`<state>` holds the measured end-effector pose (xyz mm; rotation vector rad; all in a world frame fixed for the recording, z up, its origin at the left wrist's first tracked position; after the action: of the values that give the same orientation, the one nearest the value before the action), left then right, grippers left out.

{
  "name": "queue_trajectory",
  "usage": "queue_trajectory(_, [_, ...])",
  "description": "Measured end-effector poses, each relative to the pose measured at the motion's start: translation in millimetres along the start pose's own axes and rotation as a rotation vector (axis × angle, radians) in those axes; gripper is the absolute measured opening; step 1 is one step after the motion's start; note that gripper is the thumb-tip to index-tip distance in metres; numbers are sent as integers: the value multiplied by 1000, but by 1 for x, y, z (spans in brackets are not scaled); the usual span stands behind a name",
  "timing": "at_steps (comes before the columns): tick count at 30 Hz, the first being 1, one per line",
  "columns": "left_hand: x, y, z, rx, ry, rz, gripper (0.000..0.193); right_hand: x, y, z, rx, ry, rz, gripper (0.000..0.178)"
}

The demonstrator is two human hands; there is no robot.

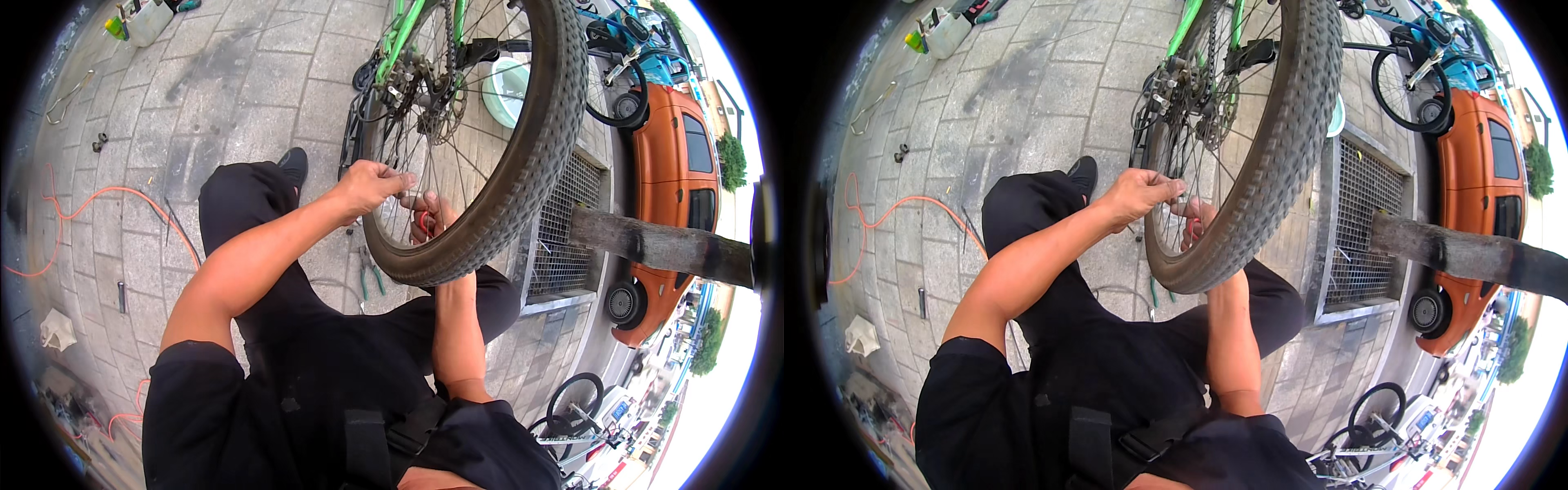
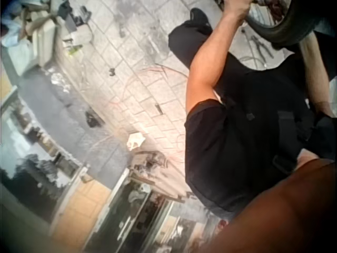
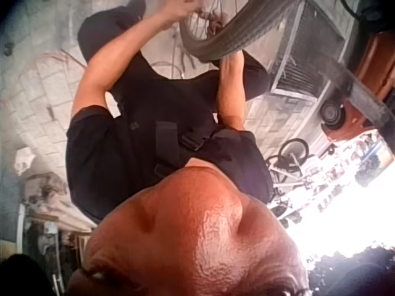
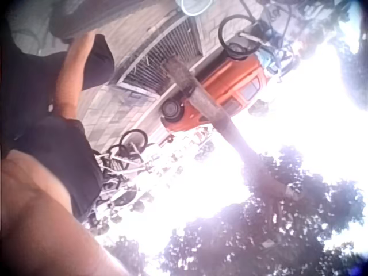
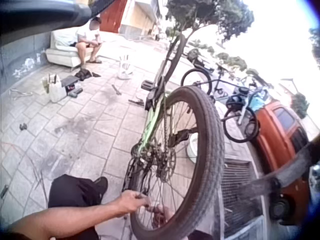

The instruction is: The person uses a red spoke wrench to adjust the nipples on the rear wheel of a green bicycle mounted on a repair stand. The person repeatedly rotates the wheel and tightens or loosens individual spokes to align the rim.

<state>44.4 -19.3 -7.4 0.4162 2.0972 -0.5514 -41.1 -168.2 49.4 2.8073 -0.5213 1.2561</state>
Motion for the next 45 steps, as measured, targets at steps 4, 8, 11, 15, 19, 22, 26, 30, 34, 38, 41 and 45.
queue_trajectory(4, [5,1,0,-60,47,70,39,-18,4,7,94,35,34,56])
queue_trajectory(8, [31,4,8,-151,9,109,43,-51,17,30,140,139,-64,53])
queue_trajectory(11, [35,6,14,-126,-26,133,50,-71,23,49,156,154,23,52])
queue_trajectory(15, [18,7,-1,-99,-14,118,58,-67,18,52,220,191,63,53])
queue_trajectory(19, [24,6,6,-113,-51,127,64,-70,18,59,255,207,114,52])
queue_trajectory(22, [24,3,11,-75,-80,139,65,-81,30,84,53,281,-217,46])
queue_trajectory(26, [30,12,13,-116,-100,207,62,-71,17,83,-37,280,-388,41])
queue_trajectory(30, [34,8,17,-104,-95,108,53,-64,21,79,-29,399,-490,41])
queue_trajectory(34, [32,8,20,-18,-96,170,50,-74,35,99,-41,454,-594,41])
queue_trajectory(38, [43,13,24,-88,-143,189,52,-46,13,68,6,623,-758,40])
queue_trajectory(41, [46,17,30,-161,-176,212,57,-44,4,66,-21,265,-701,37])
queue_trajectory(45, [41,8,25,-123,-83,171,63,-57,28,62,108,605,-671,31])
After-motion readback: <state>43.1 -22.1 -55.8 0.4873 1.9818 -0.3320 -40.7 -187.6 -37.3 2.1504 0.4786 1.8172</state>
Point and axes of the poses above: each hand's wrist, its own z-axis towards the middle knuckle, its own y-axis out of the back of the hand, x = y × z, the point moved 4 cm from there along z, towards the middle knuckle, and after that the axes turned 3 degrees about y, right-handed, at the moved point
